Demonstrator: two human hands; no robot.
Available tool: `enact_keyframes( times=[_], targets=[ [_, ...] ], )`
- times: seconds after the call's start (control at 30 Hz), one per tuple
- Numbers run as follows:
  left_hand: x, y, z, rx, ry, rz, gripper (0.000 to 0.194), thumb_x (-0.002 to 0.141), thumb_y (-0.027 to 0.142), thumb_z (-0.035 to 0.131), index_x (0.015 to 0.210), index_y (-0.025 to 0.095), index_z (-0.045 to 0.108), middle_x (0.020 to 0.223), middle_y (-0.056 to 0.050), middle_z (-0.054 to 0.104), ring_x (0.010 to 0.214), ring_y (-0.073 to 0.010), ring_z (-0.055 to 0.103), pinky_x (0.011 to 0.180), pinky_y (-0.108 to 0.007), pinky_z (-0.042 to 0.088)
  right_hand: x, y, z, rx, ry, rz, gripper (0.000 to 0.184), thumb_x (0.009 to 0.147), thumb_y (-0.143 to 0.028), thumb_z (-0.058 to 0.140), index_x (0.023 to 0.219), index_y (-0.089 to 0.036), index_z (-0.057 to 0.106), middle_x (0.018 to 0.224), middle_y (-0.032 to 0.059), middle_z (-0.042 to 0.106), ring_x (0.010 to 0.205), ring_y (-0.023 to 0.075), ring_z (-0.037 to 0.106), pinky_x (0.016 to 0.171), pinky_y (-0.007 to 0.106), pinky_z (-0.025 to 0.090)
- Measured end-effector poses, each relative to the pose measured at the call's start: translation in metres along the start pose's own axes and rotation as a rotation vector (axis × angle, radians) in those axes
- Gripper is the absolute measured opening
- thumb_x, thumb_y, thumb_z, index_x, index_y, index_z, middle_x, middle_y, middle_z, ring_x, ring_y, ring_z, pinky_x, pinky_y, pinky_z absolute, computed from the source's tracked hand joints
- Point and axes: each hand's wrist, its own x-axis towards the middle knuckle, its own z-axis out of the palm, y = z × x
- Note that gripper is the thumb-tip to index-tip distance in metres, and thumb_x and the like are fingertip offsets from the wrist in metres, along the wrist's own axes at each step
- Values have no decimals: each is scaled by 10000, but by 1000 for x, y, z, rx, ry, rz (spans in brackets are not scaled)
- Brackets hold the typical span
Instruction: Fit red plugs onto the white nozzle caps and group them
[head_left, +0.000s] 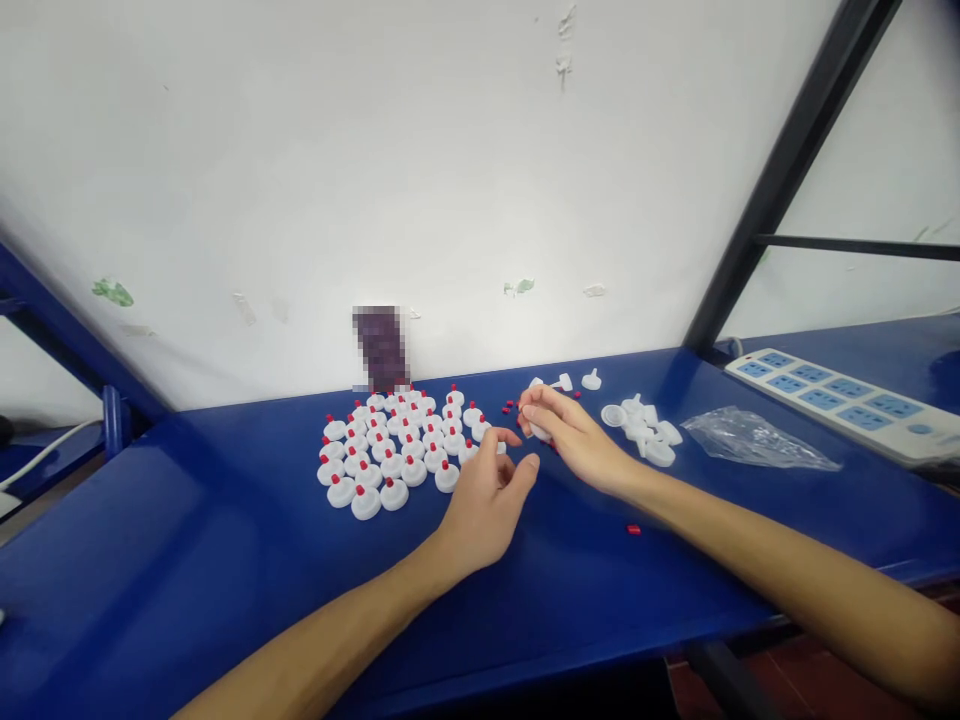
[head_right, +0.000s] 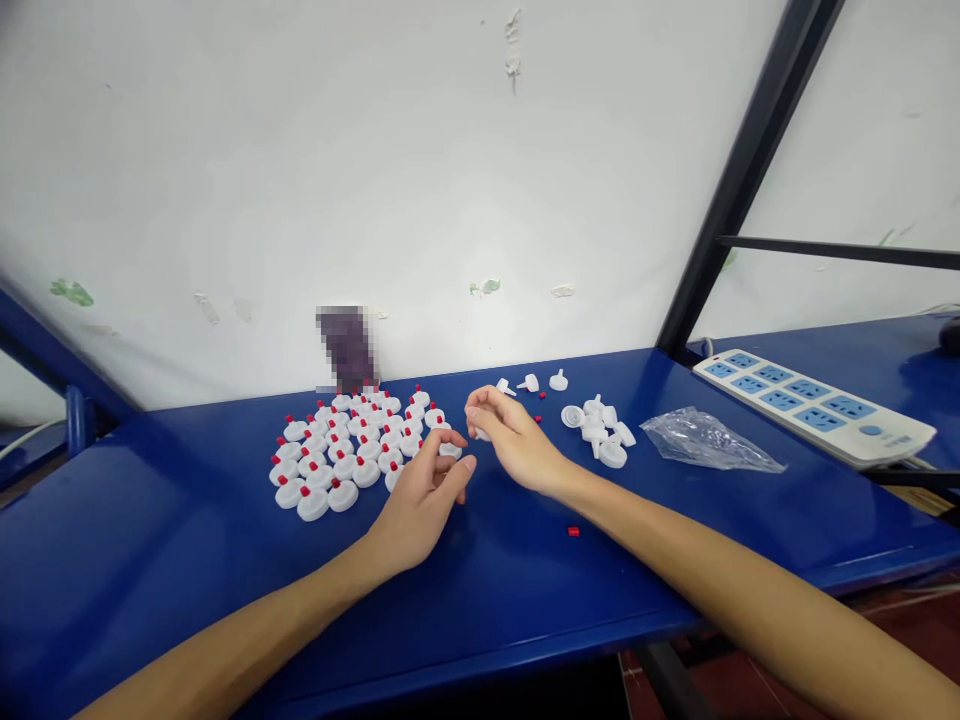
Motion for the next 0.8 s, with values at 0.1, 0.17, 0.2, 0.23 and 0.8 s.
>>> enact_keyframes(
  times=[0.1,0.17,0.2,0.23,0.8],
  targets=[
    [-3,2,8,-372,-46,-130,400,926,430,529,1243,217,408,845,-10,608,634,-148,582,459,-217,435,-12,0,13,49,19,-61,160,1021,-371,386,1002,-227,455,766,-30,505,669,133,488,625,256,412],
    [-7,5,12,-581,-73,-164,411,910,390,561,1253,198,441,938,-50,613,784,-188,635,529,-251,520,-18,2,17,-82,40,-187,136,1034,-350,368,1043,-235,440,793,-23,510,654,133,486,628,268,423],
    [-8,7,13,-674,-85,-164,374,910,361,562,1229,185,477,971,-63,614,847,-199,639,581,-270,547,-20,5,17,-173,55,-274,121,1035,-329,369,1053,-235,442,821,-10,526,665,137,499,644,279,435],
    [-9,9,14,-751,-92,-156,331,911,334,558,1197,174,513,1004,-75,615,898,-205,635,628,-282,559,-21,7,17,-263,71,-367,106,1033,-304,374,1060,-233,448,859,8,549,694,145,523,668,292,451],
    [-30,-14,-28,101,134,517,194,974,195,512,1099,172,659,916,-63,700,790,-160,643,718,-271,513,-9,-20,-3,3,174,-120,180,909,-359,607,835,-206,549,462,-117,266,428,83,213,445,233,226]
  ],
)
